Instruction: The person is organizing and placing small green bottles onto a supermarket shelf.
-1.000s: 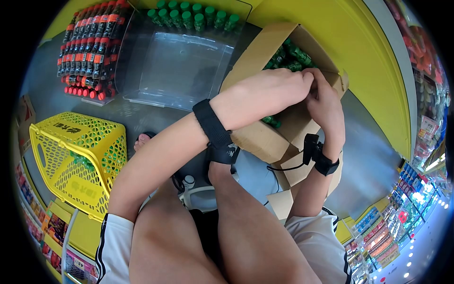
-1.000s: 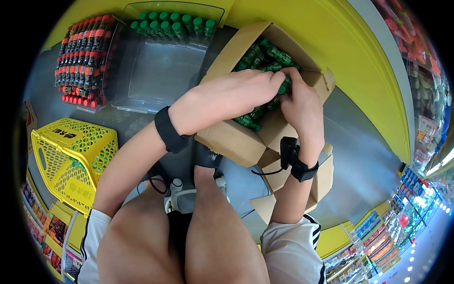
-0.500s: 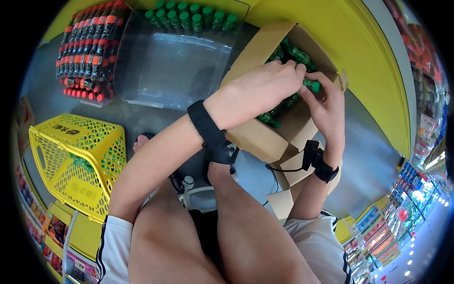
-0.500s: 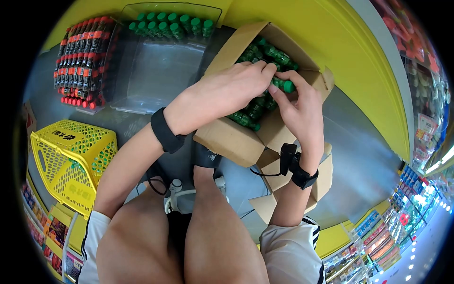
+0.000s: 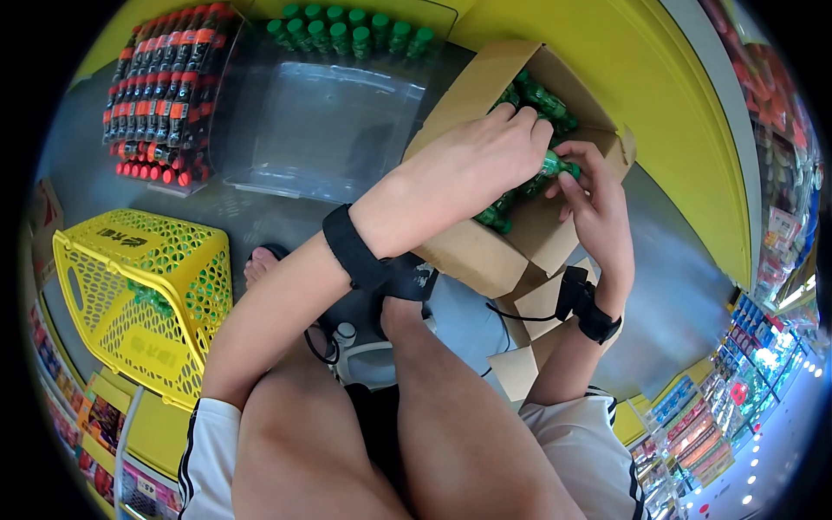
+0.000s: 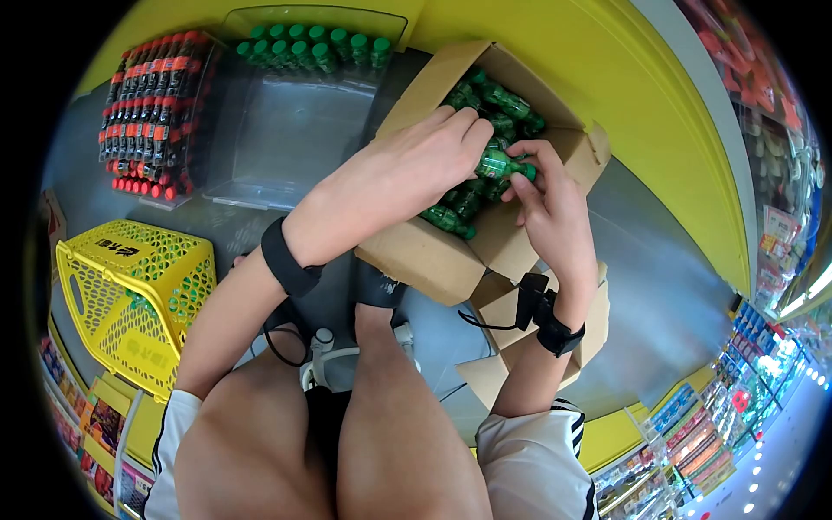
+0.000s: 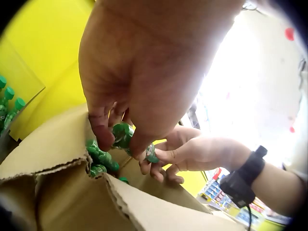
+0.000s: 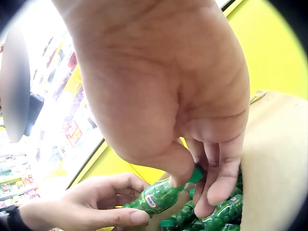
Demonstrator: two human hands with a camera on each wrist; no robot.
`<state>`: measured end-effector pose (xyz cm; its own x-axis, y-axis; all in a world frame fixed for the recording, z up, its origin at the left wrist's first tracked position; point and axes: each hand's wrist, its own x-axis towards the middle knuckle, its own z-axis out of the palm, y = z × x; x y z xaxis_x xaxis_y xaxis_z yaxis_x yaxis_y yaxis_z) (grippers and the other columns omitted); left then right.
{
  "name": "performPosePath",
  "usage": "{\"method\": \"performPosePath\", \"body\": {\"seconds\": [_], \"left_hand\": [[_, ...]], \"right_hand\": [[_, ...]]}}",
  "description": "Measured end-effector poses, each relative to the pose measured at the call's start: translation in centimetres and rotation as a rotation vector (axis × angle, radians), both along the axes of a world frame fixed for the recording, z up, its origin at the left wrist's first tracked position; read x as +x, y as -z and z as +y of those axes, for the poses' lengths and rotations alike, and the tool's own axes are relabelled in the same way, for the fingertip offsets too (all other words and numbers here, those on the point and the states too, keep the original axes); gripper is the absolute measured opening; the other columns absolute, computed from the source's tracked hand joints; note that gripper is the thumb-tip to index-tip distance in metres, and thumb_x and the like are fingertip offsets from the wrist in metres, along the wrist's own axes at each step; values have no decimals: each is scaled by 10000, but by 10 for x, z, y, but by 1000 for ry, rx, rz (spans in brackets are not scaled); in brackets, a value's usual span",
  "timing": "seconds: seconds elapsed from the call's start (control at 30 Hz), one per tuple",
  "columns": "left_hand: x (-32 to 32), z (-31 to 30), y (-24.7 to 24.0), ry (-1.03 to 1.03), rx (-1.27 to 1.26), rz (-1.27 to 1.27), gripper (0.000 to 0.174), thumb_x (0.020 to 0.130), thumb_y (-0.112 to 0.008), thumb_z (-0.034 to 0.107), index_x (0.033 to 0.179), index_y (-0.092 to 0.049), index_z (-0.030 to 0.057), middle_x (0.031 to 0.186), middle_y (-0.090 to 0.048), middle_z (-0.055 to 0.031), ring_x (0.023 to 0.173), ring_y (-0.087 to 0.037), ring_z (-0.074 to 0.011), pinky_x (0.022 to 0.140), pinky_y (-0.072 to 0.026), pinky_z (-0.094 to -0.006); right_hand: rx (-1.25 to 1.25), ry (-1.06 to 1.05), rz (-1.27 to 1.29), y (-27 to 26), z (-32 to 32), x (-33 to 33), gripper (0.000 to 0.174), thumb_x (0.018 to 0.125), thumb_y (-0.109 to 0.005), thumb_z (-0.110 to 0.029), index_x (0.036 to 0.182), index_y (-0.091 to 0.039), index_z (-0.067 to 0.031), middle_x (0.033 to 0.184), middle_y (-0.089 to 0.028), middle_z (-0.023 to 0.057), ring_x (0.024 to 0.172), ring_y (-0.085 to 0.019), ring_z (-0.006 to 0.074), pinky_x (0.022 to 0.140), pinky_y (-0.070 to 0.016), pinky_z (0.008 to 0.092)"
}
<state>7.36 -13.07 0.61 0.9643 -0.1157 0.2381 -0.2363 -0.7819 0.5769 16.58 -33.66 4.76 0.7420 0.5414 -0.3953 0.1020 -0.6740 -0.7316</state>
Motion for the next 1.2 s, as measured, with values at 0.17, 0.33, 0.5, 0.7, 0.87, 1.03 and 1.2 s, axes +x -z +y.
{"method": "performPosePath", "body": {"seconds": [0.17,0.33,0.5,0.7,0.87,1.03,1.2], "left_hand": [[-4,14,-2,26,-18,-54,292,920,-784,113,1091,-576,0,1041,-614,-125,1056,-665,-322,875,-587,-437],[-12,33,-7,21,9,-57,289,911,-801,145,1080,-602,20,1047,-619,-104,1047,-663,-305,857,-585,-425],[-26,51,1,-14,18,-136,294,900,-812,174,1093,-636,39,1043,-636,-82,1015,-669,-291,850,-580,-417],[-44,78,11,-25,-98,-145,313,875,-823,186,1117,-671,61,1023,-657,-58,1015,-681,-295,857,-578,-420],[-56,96,31,-80,-236,-98,329,887,-820,89,1176,-665,61,1088,-700,-101,1044,-691,-356,863,-579,-439],[-63,110,44,-172,-325,-60,365,910,-809,63,1241,-655,53,1149,-716,-138,1043,-699,-402,849,-585,-461],[-67,122,54,-273,-357,-10,366,949,-792,97,1278,-643,45,1152,-708,-174,1017,-701,-426,835,-578,-472]], "right_hand": [[7,-51,-65,1,2,-6,210,1058,-583,54,1255,-570,-16,955,-722,112,805,-662,186,776,-528,328],[7,-58,-47,-13,15,-16,181,1055,-601,45,1226,-557,3,951,-725,130,768,-641,184,747,-529,329],[-17,-70,-101,-18,30,-32,186,1052,-640,16,1226,-574,7,928,-732,137,727,-639,178,704,-535,335],[-57,-35,-170,-22,59,-60,222,1050,-691,-42,1246,-593,-8,913,-743,139,731,-674,204,688,-544,342],[-1,-24,-251,-24,96,-70,232,983,-793,-100,1144,-659,0,886,-735,142,775,-717,256,696,-554,360],[20,-83,-306,-30,139,-72,220,958,-805,-98,1097,-671,7,869,-736,161,725,-713,276,689,-551,393],[25,-195,-406,-18,176,-64,215,935,-806,-120,1074,-693,-1,792,-691,180,736,-695,343,683,-536,446]]}}
